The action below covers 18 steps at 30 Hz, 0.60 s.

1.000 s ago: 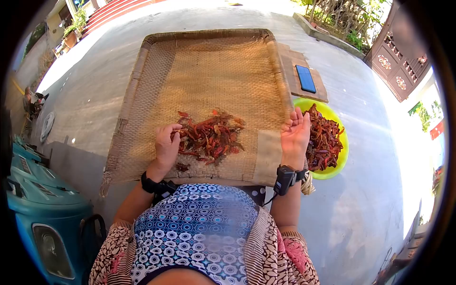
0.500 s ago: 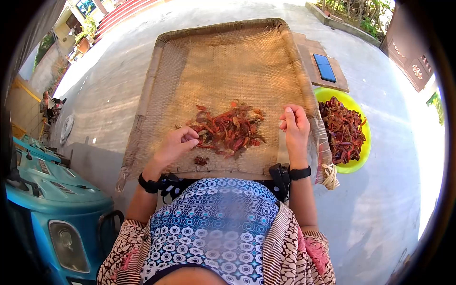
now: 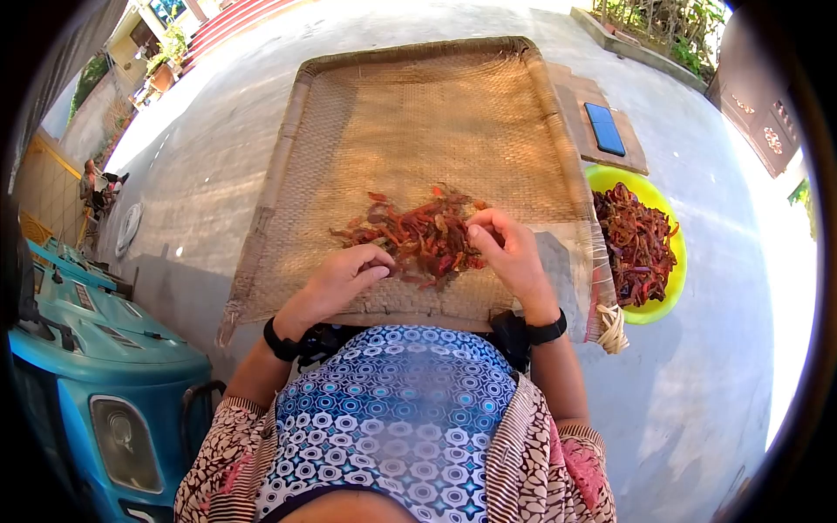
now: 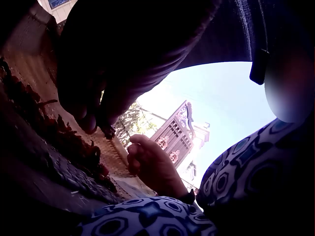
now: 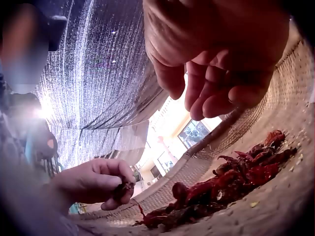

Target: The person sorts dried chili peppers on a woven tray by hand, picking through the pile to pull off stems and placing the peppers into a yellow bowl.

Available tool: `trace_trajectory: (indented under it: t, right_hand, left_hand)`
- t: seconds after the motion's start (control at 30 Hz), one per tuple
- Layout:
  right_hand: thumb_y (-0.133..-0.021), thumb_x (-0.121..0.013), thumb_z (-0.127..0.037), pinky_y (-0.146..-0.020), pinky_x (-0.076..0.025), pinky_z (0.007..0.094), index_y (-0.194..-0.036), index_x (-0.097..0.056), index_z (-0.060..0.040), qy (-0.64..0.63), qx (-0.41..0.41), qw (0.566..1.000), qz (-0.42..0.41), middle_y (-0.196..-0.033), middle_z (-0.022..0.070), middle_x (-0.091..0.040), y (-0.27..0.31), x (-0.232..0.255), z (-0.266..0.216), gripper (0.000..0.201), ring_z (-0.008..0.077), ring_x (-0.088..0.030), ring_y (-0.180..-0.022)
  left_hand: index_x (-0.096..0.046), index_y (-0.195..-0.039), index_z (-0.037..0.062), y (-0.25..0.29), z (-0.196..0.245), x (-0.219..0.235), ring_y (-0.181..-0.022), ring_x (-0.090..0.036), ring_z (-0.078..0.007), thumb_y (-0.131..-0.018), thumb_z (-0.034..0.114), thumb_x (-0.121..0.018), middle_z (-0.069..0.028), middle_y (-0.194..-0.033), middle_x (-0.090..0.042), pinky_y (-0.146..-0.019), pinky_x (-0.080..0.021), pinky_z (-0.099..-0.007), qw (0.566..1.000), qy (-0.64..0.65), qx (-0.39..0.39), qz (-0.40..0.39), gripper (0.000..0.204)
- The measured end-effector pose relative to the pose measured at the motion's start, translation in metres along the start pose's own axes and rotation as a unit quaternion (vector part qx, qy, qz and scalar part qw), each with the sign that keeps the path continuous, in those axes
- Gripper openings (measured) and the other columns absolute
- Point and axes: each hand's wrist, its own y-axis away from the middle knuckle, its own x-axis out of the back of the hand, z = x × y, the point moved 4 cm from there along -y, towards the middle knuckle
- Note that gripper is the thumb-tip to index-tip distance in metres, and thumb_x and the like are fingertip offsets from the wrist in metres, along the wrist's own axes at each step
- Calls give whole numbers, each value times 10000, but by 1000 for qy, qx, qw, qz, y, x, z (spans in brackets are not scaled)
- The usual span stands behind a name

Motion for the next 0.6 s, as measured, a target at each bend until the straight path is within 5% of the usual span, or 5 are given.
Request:
trace_trajectory:
  t: [0.07,0.2,0.3,0.43,0.6]
  right_hand:
    - [-930,-604,-209,-596,-438,211,-1004,-608,-21,30,37,997,-67,-790,-4,-601,7,-24,-19,201,47,-525,-707]
    - [-933,-605,-221,-615,-449,227,-991,-602,-12,87,34,974,-205,-793,10,-603,12,-57,-27,217,59,-529,-708]
    - [-940,-594,-211,-623,-449,223,-967,-596,-8,-10,-75,977,-199,-814,14,-607,13,-60,-4,204,57,-535,-712]
    - [-952,-581,-207,-605,-447,210,-947,-591,-26,-61,-73,977,-189,-802,7,-601,14,-57,4,181,54,-534,-685]
    - [-967,-559,-251,-579,-429,200,-950,-589,-56,-74,-52,996,-2,-776,-1,-589,2,-12,-5,198,59,-523,-652]
  left_hand:
    - [-593,-1019,9,-4,11,-4,-826,-620,-145,-901,116,-621,-66,-916,-642,-724,-494,-278,994,68,79,-15,161]
    - [-573,-1033,13,-9,8,-20,-841,-614,-123,-912,110,-620,-66,-928,-644,-743,-502,-274,984,178,11,5,163]
    - [-570,-1035,14,-14,13,-24,-854,-615,-120,-912,107,-622,-69,-934,-645,-756,-505,-276,983,176,35,-26,163]
    - [-587,-1028,19,-15,12,-27,-853,-611,-122,-899,114,-633,-65,-940,-644,-743,-504,-280,979,197,28,-33,167]
    - [-601,-1040,22,-20,-11,18,-839,-615,-171,-851,89,-645,-92,-967,-639,-725,-501,-300,996,-22,32,75,206]
